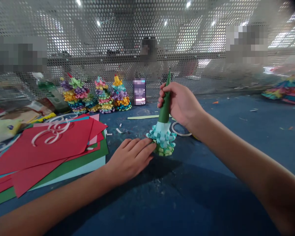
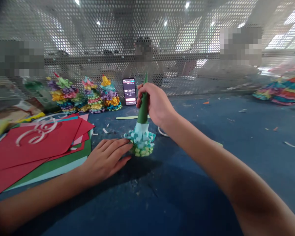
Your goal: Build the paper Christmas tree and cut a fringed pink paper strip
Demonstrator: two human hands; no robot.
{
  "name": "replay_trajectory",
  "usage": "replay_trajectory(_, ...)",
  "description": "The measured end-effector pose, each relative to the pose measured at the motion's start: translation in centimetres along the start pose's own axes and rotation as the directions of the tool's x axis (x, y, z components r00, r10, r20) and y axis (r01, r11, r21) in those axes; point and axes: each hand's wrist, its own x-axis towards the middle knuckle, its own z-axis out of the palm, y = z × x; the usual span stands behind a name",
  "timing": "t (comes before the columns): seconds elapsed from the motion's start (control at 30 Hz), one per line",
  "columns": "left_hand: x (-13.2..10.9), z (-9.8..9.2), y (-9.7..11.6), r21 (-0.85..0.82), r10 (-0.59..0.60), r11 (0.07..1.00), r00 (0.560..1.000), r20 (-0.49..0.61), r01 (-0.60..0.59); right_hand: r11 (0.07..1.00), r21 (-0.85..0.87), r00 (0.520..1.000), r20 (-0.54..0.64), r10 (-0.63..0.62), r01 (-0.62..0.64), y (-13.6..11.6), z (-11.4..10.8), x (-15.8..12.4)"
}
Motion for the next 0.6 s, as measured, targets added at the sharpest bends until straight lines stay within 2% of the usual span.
replay_trajectory(0.1,0.0,-0.2,-0.1,-0.037,0.004,0.999,0.999,-0.045,-0.006,0.998,0.060,0.999,-0.028,-0.033,0.034,-0.1,0.6,-0.8)
replay_trajectory(0.27,-0.3,-0.9,-0.1,-0.063,0.041,0.997,0.997,-0.059,-0.045,0.978,0.209,0.996,-0.084,0.029,-0.011,-0.2,0.8,-1.1)
replay_trajectory(0.33,-0.3,-1.1,-0.1,-0.040,0.070,0.997,0.997,-0.043,-0.072,0.969,0.246,0.993,-0.107,0.046,-0.018,-0.2,0.8,-1.1)
replay_trajectory(0.47,0.0,-1.5,0.0,0.031,0.136,0.991,0.987,-0.088,-0.134,0.949,0.315,0.987,-0.148,0.060,-0.011,-0.2,0.9,-1.1)
replay_trajectory(0.6,0.2,-1.6,0.1,-0.040,0.103,0.994,0.991,-0.087,-0.107,0.937,0.350,0.983,-0.170,0.064,0.000,-0.2,1.2,-1.1)
